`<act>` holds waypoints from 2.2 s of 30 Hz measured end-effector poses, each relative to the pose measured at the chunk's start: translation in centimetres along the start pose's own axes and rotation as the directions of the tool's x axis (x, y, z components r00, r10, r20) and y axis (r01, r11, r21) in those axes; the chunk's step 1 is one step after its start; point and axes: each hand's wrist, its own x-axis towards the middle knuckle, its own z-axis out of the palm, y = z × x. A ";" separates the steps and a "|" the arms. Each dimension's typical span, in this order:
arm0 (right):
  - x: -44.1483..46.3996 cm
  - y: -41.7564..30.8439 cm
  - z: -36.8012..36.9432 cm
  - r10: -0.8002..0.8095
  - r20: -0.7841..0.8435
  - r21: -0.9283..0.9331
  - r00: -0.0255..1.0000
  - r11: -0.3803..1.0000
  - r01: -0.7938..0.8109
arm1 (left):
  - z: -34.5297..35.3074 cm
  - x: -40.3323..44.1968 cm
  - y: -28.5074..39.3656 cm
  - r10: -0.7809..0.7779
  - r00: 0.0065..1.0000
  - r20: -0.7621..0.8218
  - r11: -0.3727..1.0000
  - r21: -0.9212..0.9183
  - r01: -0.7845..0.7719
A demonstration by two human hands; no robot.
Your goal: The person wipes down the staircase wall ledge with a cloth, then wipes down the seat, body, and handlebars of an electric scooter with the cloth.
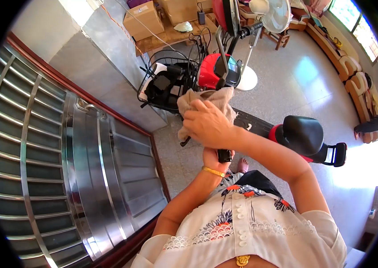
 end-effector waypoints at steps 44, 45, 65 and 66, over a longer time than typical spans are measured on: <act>-3.9 12.8 6.7 0.567 0.005 0.722 0.824 0.568 -0.396 | 1.2 -1.6 -0.4 0.782 0.622 -0.044 0.476 0.687 -0.549; -3.0 13.2 7.8 0.479 -0.077 0.695 0.874 0.654 -0.297 | 1.4 -1.6 -0.5 0.802 0.596 -0.036 0.447 0.699 -0.559; -8.3 4.8 1.2 0.661 0.010 0.687 0.750 0.540 -0.485 | 1.4 -1.3 -0.3 0.852 0.520 -0.055 0.412 0.683 -0.603; -8.5 4.7 0.3 0.660 0.012 0.689 0.751 0.539 -0.485 | 1.3 -1.4 -0.2 0.850 0.523 -0.056 0.413 0.688 -0.597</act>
